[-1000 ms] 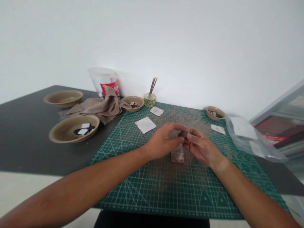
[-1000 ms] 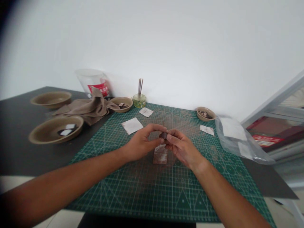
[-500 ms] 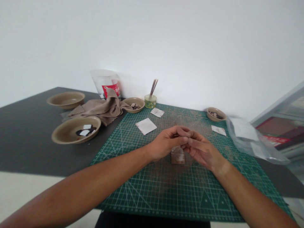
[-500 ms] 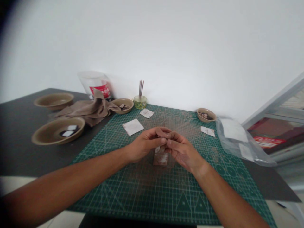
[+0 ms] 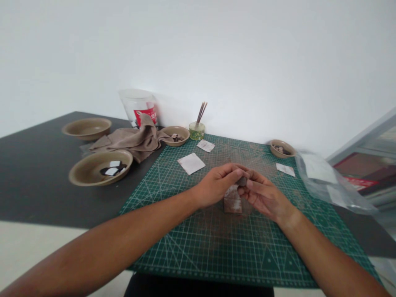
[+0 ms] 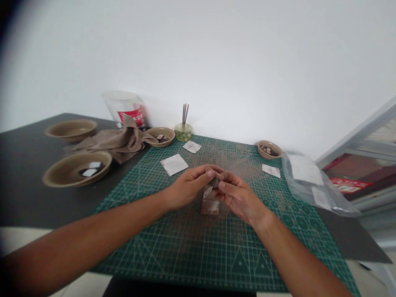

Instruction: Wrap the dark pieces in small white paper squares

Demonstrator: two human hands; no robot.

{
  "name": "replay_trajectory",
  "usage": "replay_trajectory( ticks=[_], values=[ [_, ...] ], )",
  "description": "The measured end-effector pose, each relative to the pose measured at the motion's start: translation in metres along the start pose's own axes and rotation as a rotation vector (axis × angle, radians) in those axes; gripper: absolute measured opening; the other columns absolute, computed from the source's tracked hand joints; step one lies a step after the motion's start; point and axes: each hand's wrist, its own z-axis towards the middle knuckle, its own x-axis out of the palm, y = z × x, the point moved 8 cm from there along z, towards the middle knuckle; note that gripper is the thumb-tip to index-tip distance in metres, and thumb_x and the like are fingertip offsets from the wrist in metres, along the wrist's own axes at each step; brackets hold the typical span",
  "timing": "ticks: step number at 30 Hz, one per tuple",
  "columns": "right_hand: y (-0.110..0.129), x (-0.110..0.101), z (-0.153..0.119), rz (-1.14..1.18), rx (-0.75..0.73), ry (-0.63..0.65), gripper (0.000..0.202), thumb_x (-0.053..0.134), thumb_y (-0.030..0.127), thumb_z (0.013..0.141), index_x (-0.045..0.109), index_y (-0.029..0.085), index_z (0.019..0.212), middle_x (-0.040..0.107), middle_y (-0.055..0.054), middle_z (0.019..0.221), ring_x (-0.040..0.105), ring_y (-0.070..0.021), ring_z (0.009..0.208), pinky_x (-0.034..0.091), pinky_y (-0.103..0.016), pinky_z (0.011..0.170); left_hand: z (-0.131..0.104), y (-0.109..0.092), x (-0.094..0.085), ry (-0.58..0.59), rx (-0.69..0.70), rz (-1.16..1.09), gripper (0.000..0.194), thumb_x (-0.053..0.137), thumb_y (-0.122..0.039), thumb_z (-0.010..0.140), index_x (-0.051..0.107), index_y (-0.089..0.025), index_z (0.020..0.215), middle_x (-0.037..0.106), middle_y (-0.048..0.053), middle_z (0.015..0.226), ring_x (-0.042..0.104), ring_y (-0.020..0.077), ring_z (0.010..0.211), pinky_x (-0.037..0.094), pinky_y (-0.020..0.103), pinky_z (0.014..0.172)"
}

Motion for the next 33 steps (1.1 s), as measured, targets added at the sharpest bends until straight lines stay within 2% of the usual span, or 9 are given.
replay_trajectory(
  ticks=[3,6,13,15,20,24,29,31,33],
  values=[
    [0.001,0.000,-0.001,0.000,-0.006,0.002,0.025,0.079,0.027,0.079,0.068,0.025,0.102,0.069,0.001,0.087,0.067,-0.0128,0.073,0.054,-0.025,0.070,-0.003,-0.008,0.000,0.041,0.088,-0.004,0.022,0.063,-0.037,0.091,0.071,-0.017,0.097,0.066,0.010,0.118,0.061,0.0241,0.112,0.046,0.041,0.098],
    [0.001,-0.001,-0.002,-0.014,-0.016,-0.014,0.024,0.079,0.028,0.079,0.068,0.025,0.100,0.070,0.000,0.091,0.066,-0.0135,0.077,0.054,-0.026,0.072,-0.006,-0.012,0.000,0.072,0.134,0.026,0.021,0.071,-0.029,0.085,0.070,-0.020,0.104,0.065,0.009,0.123,0.059,0.0254,0.117,0.043,0.044,0.103],
    [0.007,-0.005,-0.002,-0.196,-0.078,-0.034,0.022,0.072,0.038,0.085,0.064,0.025,0.100,0.068,-0.001,0.092,0.065,-0.0154,0.080,0.052,-0.029,0.072,-0.004,-0.005,-0.006,0.017,0.111,0.150,0.024,0.071,-0.022,0.084,0.069,-0.020,0.108,0.067,0.006,0.116,0.062,0.0209,0.112,0.045,0.037,0.101],
    [0.014,-0.004,-0.004,-0.417,-0.120,-0.025,0.024,0.065,0.043,0.089,0.063,0.024,0.104,0.068,-0.003,0.095,0.065,-0.0180,0.085,0.051,-0.033,0.077,-0.001,0.003,-0.015,-0.044,0.065,0.183,0.023,0.068,-0.026,0.086,0.068,-0.018,0.108,0.070,0.005,0.105,0.064,0.0186,0.099,0.049,0.035,0.092],
    [0.027,0.003,-0.010,-1.302,-0.282,-0.023,0.039,0.064,0.037,0.090,0.057,0.024,0.126,0.063,-0.009,0.124,0.055,-0.0263,0.114,0.042,-0.047,0.101,0.004,0.012,-0.041,-0.248,0.019,0.232,0.021,0.066,-0.031,0.086,0.068,-0.016,0.101,0.069,0.003,0.092,0.062,0.0141,0.080,0.049,0.028,0.075],
    [0.016,0.008,-0.011,-1.636,-0.290,0.089,0.061,0.068,0.039,0.085,0.049,0.021,0.140,0.054,-0.013,0.140,0.044,-0.0318,0.129,0.032,-0.053,0.110,0.005,0.019,-0.050,-0.340,-0.048,0.206,0.021,0.065,-0.034,0.086,0.066,-0.015,0.097,0.063,-0.001,0.076,0.056,0.0113,0.066,0.046,0.025,0.066],
    [0.009,0.008,-0.010,-1.703,-0.266,0.117,0.057,0.070,0.042,0.083,0.055,0.020,0.133,0.053,-0.014,0.139,0.044,-0.0339,0.129,0.032,-0.055,0.110,0.006,0.021,-0.054,-0.378,-0.053,0.203,0.021,0.065,-0.033,0.085,0.066,-0.014,0.094,0.062,-0.001,0.075,0.054,0.0104,0.062,0.044,0.025,0.062],
    [0.010,0.008,-0.010,-1.641,-0.274,0.093,0.051,0.072,0.040,0.081,0.057,0.021,0.126,0.056,-0.012,0.132,0.049,-0.0318,0.122,0.037,-0.053,0.105,0.006,0.021,-0.056,-0.402,-0.057,0.212,0.020,0.065,-0.032,0.084,0.066,-0.015,0.093,0.062,-0.002,0.073,0.053,0.0105,0.061,0.044,0.024,0.061],
    [0.011,0.006,-0.009,-1.544,-0.263,0.068,0.037,0.068,0.034,0.084,0.058,0.022,0.118,0.063,-0.009,0.116,0.059,-0.0267,0.105,0.048,-0.046,0.092,0.006,0.021,-0.059,-0.428,-0.064,0.219,0.019,0.065,-0.032,0.084,0.066,-0.015,0.092,0.061,-0.002,0.070,0.053,0.0106,0.060,0.043,0.024,0.061]
  ],
)
